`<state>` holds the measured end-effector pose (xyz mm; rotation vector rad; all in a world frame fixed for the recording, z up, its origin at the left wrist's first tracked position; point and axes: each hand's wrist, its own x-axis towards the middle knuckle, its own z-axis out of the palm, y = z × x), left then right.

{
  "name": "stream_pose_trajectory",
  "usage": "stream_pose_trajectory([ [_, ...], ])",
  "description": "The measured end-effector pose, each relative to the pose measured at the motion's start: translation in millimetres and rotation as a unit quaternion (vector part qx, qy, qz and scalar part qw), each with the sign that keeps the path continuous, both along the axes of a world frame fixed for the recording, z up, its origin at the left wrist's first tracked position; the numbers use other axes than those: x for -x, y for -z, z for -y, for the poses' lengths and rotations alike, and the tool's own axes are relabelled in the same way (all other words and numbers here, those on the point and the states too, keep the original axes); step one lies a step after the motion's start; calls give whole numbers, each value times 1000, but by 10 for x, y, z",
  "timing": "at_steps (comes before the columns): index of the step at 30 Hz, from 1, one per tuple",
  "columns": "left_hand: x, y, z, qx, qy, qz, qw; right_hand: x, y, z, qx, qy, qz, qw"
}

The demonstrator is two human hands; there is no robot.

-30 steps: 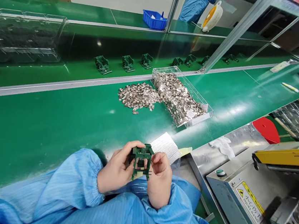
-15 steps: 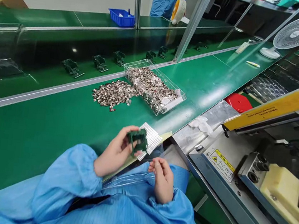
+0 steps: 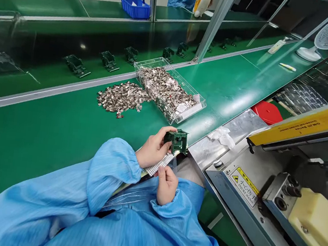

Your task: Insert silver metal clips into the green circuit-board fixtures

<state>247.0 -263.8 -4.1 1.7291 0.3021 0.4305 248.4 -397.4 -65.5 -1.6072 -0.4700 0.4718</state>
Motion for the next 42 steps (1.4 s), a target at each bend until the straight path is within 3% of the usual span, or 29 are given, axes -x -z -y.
stream_pose_trajectory([
  [5, 3, -54, -23, -17, -8, -12, 1000, -101, 143, 47, 8, -31, 81, 996],
  [12, -5, 13, -48, 25, -17, -6, 1000, -257, 237, 144, 76, -145, 131, 978],
  [15, 1, 54, -60, 64, -35, 10, 997, -249, 186, 213, 124, -175, 136, 967],
  [18, 36, 68, -69, 82, -54, 32, 995, -314, -27, 330, 160, -186, 150, 958],
  [22, 99, 63, -69, 80, -59, 55, 994, -524, -496, 472, 158, -136, 172, 963],
  [26, 132, 56, -36, 66, -47, 62, 995, -655, -773, 363, 61, -26, 221, 973],
  [31, 154, 38, 4, 37, -18, 71, 997, -647, -718, 8, -35, 56, 236, 970],
  [35, 169, 23, 8, 9, -2, 69, 998, -629, -714, -151, 4, 63, 277, 959],
  [42, 182, -8, 3, -48, -8, 56, 997, -619, -693, -203, 38, 85, 360, 928],
])
